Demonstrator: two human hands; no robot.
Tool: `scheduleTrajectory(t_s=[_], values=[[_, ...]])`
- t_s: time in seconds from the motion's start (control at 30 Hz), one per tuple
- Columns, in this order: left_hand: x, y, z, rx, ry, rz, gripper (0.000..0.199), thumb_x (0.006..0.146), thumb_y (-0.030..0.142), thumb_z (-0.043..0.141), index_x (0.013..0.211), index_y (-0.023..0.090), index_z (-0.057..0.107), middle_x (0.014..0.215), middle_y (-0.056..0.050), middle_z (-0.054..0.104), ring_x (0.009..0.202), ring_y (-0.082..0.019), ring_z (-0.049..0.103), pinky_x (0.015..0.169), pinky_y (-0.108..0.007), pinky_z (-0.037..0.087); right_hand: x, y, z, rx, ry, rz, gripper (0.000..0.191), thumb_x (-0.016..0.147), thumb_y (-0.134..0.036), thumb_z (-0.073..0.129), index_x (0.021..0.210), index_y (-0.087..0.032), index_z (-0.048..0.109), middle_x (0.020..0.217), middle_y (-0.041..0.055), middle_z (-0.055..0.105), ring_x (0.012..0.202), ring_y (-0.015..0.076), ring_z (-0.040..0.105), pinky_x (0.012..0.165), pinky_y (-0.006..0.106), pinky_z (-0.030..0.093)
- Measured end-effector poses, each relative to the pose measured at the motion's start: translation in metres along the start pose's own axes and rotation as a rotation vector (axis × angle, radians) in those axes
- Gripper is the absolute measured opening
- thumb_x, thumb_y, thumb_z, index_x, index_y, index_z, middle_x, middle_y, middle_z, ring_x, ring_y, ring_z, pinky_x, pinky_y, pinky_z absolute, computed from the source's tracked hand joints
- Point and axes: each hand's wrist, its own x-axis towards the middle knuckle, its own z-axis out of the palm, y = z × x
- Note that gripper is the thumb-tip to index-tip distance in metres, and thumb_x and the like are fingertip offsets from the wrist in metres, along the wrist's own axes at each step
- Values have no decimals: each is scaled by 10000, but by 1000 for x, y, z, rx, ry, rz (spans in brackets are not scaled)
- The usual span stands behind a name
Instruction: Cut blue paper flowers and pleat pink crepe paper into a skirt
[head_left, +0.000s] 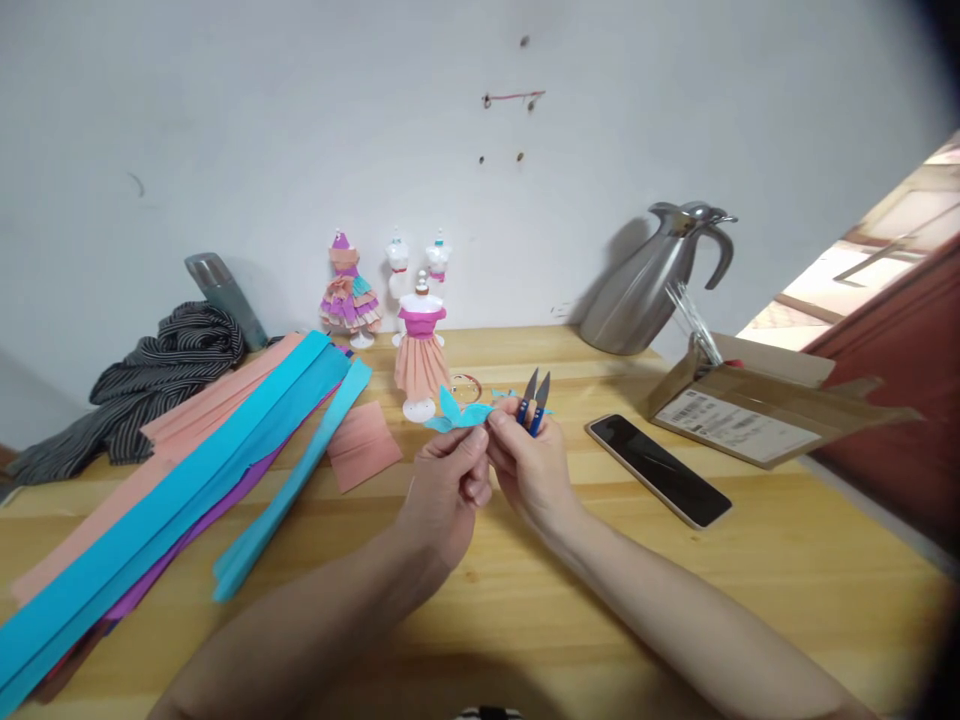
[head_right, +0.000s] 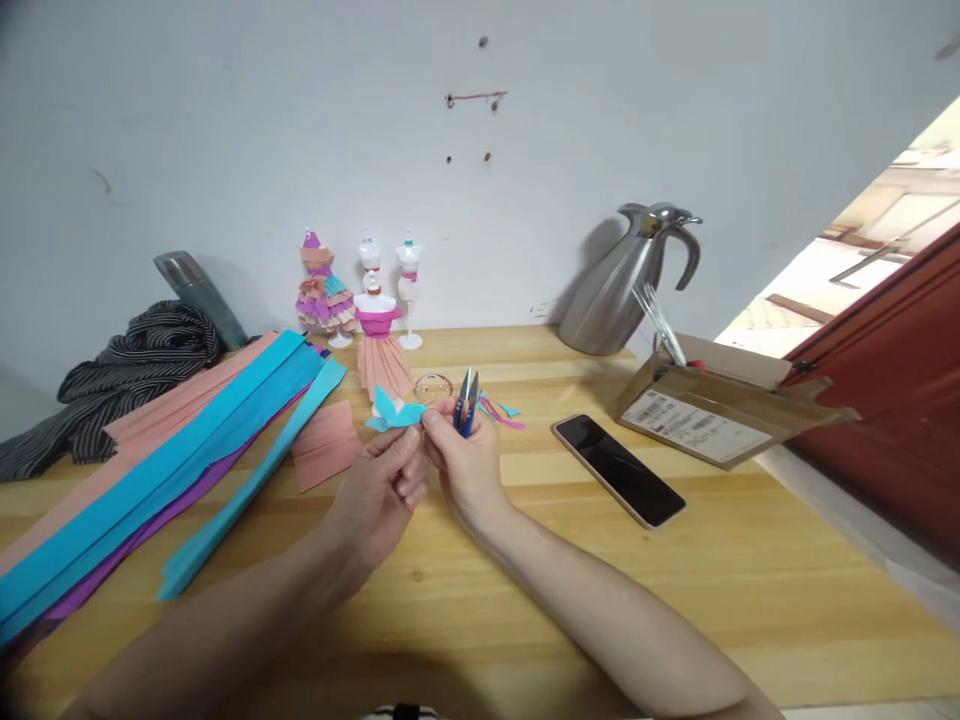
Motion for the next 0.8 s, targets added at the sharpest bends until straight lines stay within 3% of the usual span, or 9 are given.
scheduleTrajectory(t_s=[0.3,0.53,0.67,0.8], values=[[8,2,-2,41,40,87,437,576,389,844,562,155,475,458,75,428,411,-24,321,423,-188,234,-1,1,0,18,-19,33,324,661,-350,787,643,-192,505,422,-118,302,351,32,203,346,185,147],[12,5,-6,112,60,160,374,648,342,776,532,162,470,455,63,450,403,-41,364,437,-214,254,2,6,-7,28,-134,49,296,693,-376,777,716,-180,555,450,-123,285,362,23,164,376,192,102],[15,7,-12,267,106,218,321,672,321,725,513,160,497,457,49,479,396,-43,374,437,-220,259,7,9,-17,-122,-196,11,334,697,-419,764,877,-173,628,483,-107,325,394,44,198,398,213,119],[17,7,-14,398,164,221,265,634,287,698,491,168,510,429,48,479,378,-45,361,417,-217,245,11,8,-20,-328,-119,-57,265,677,-383,771,795,-173,659,514,-82,339,435,65,253,407,229,158]])
